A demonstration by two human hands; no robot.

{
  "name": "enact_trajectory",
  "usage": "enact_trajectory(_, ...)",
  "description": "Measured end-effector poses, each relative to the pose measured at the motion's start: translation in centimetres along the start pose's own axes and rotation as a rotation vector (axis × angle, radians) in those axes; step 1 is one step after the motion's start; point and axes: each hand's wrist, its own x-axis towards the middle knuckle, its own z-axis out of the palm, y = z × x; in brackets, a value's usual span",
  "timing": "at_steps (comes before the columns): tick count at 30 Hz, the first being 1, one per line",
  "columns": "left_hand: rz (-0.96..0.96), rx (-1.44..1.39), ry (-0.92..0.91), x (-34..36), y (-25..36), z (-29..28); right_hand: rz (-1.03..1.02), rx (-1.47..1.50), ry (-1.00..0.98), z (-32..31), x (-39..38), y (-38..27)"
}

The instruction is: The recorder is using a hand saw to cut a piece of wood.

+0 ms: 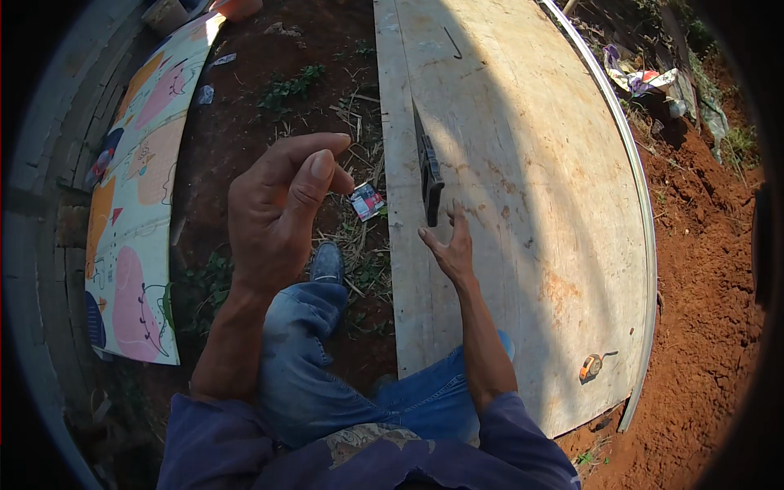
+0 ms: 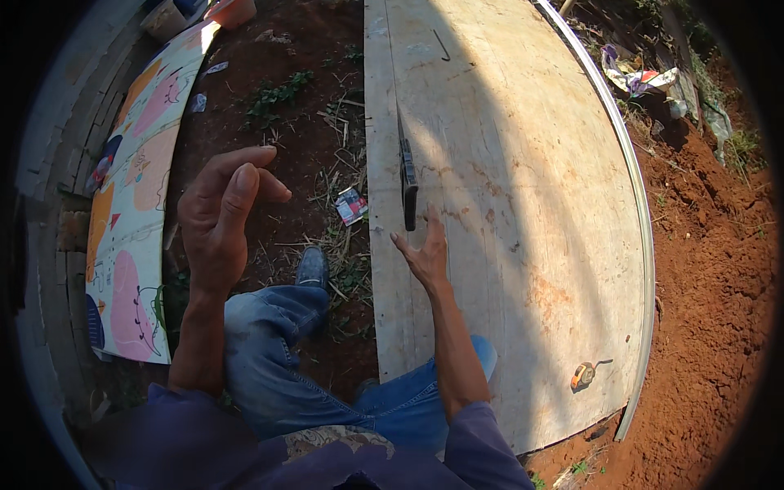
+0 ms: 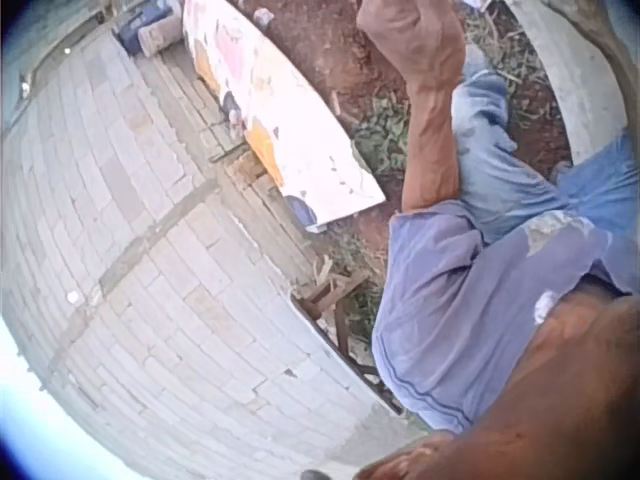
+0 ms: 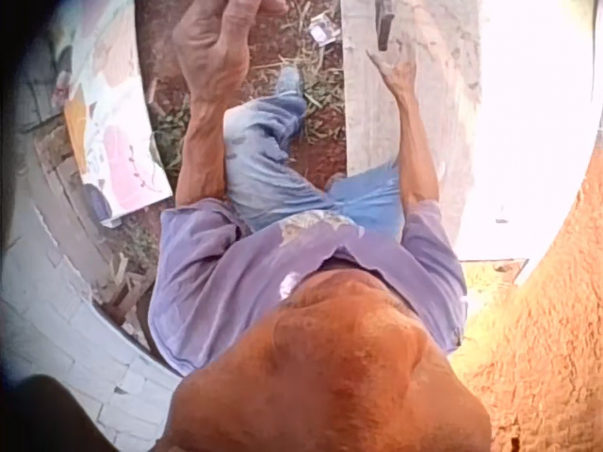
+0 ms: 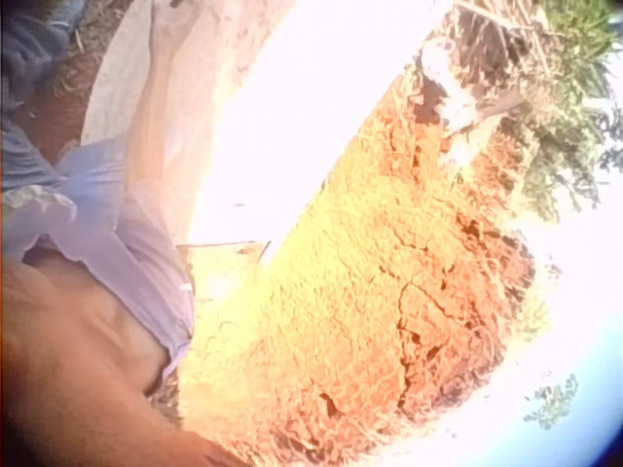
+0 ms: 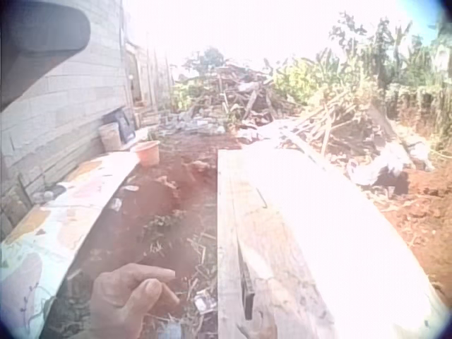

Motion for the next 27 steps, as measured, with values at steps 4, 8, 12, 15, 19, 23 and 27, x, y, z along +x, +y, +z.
enact_trajectory(4, -0.064, 0.123, -0.049, -1.6, 0.4, -2.4, 0.014, 0.036, 0.202, 4.9, 6.8, 0.5)
enact_trajectory(8, -0.001, 0.273, -0.009, -2.9, 0.0, -4.0, -0.102, 0.072, 0.391, 6.7, 10.4, 1.3)
enact_trajectory(12, 0.023, 0.391, -0.042, -3.8, 0.3, -3.7, -0.04, 0.083, 0.37, 5.6, 9.4, 1.1)
enact_trajectory(15, -0.005, 0.355, -0.067, -4.9, -0.4, -4.1, -0.022, 0.063, 0.351, 1.7, 0.2, -3.5)
enact_trajectory(19, -0.109, 0.406, 0.032, -6.6, 1.3, -5.1, 0.139, 0.063, 0.31, -3.3, -14.1, -5.1)
enact_trajectory(23, -0.04, 0.273, -0.007, -6.7, 2.3, -4.2, 0.096, 0.162, 0.327, -1.0, -8.8, -5.0)
enact_trajectory(27, -0.156, 0.231, -0.058, -6.5, 1.6, -1.7, -0.047, 0.113, 0.407, 4.3, 4.9, -0.6)
